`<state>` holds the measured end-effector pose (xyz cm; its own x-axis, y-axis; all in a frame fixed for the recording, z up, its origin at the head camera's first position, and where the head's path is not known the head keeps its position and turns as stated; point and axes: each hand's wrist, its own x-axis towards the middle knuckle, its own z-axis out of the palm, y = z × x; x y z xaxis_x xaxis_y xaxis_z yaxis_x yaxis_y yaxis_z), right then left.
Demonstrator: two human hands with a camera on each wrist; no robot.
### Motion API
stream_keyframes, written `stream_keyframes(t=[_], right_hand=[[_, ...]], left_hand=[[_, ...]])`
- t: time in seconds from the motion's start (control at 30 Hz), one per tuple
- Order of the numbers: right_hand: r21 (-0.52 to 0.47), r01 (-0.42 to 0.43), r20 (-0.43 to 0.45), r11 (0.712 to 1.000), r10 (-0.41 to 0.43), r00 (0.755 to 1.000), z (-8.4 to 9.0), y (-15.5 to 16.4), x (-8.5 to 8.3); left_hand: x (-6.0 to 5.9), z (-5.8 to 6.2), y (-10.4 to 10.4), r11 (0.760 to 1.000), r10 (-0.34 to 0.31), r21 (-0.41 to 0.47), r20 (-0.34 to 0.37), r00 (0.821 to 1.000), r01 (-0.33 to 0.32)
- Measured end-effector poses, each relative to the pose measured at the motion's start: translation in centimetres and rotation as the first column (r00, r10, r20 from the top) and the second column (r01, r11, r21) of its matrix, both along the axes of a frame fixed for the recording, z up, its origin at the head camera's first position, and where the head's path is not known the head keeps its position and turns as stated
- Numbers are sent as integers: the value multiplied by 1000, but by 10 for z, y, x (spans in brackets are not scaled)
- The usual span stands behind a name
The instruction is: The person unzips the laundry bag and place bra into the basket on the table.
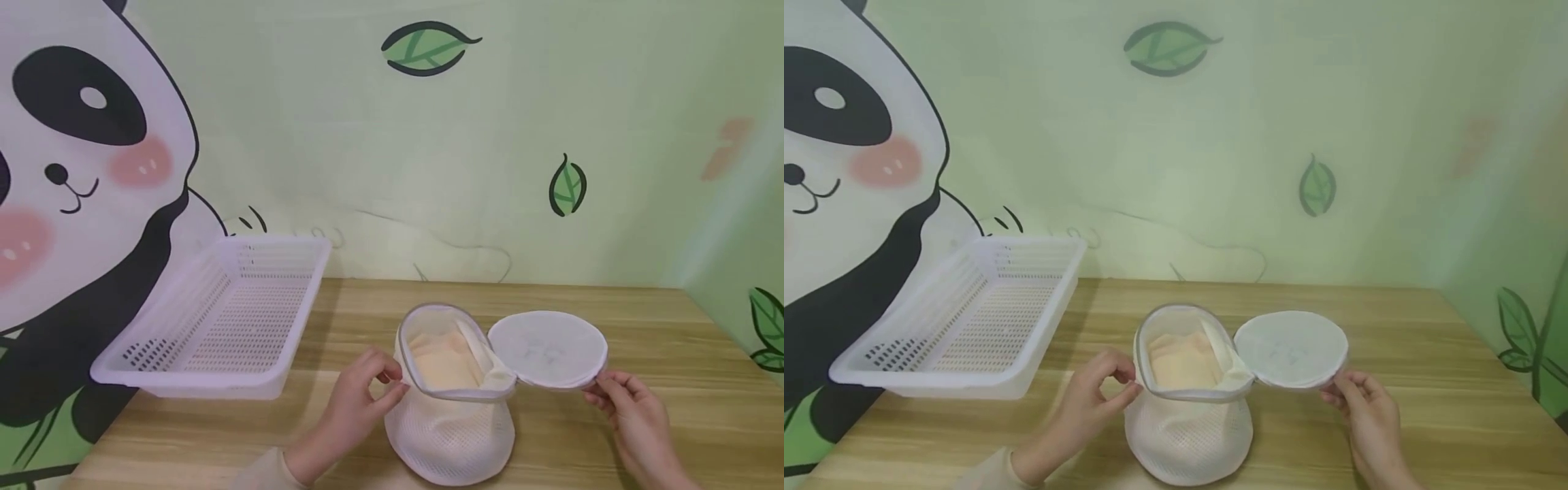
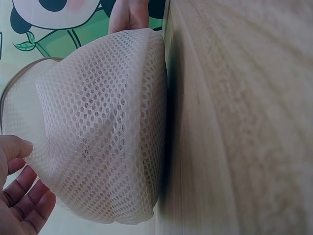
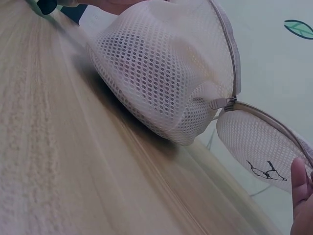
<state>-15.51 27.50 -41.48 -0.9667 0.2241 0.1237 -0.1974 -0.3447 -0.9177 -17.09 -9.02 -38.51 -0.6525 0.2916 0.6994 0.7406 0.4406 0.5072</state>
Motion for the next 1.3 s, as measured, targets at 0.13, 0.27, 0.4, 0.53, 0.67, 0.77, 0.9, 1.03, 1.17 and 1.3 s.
stream_keyframes(t=[0.13, 0.27, 0.4, 0.53, 0.67, 0.77, 0.9, 1.03, 1.17, 1.3], right_hand=[[-40, -16, -29, 999, 15, 999, -6, 0, 1], [-57, -17, -30, 998, 15, 999, -8, 1, 2], [-47, -5, 4, 999, 5, 1000, -8, 1, 2], [8, -3, 78, 1000, 3, 997, -7, 3, 4], [97, -12, 189, 995, -6, 982, -5, 6, 6], [189, -8, 267, 982, -44, 963, -4, 8, 8], [319, 18, 315, 948, -124, 941, -2, 9, 10], [403, 39, 304, 914, -174, 937, 1, 10, 11], [460, 27, 316, 888, -192, 929, 5, 12, 12], [581, 8, 305, 814, -227, 925, 13, 15, 15]], left_hand=[[0, -1, 1, 1000, 1, 1, -3, 1000, -1], [0, -2, 2, 1000, 3, 2, -18, 1000, -3], [1, -1, 2, 1000, 0, 9, -37, 999, 0], [2, -1, 2, 1000, 2, 12, -59, 998, -1], [2, -2, 3, 1000, 2, 10, -77, 997, -1], [1, -2, 3, 1000, 5, 9, -78, 997, -5], [1, -1, 4, 1000, 13, 9, -82, 997, -12], [0, 1, 5, 1000, 12, 8, -86, 996, -12], [0, 1, 5, 1000, 5, 10, -99, 995, -4], [0, 1, 5, 1000, -2, 21, -106, 994, 4]])
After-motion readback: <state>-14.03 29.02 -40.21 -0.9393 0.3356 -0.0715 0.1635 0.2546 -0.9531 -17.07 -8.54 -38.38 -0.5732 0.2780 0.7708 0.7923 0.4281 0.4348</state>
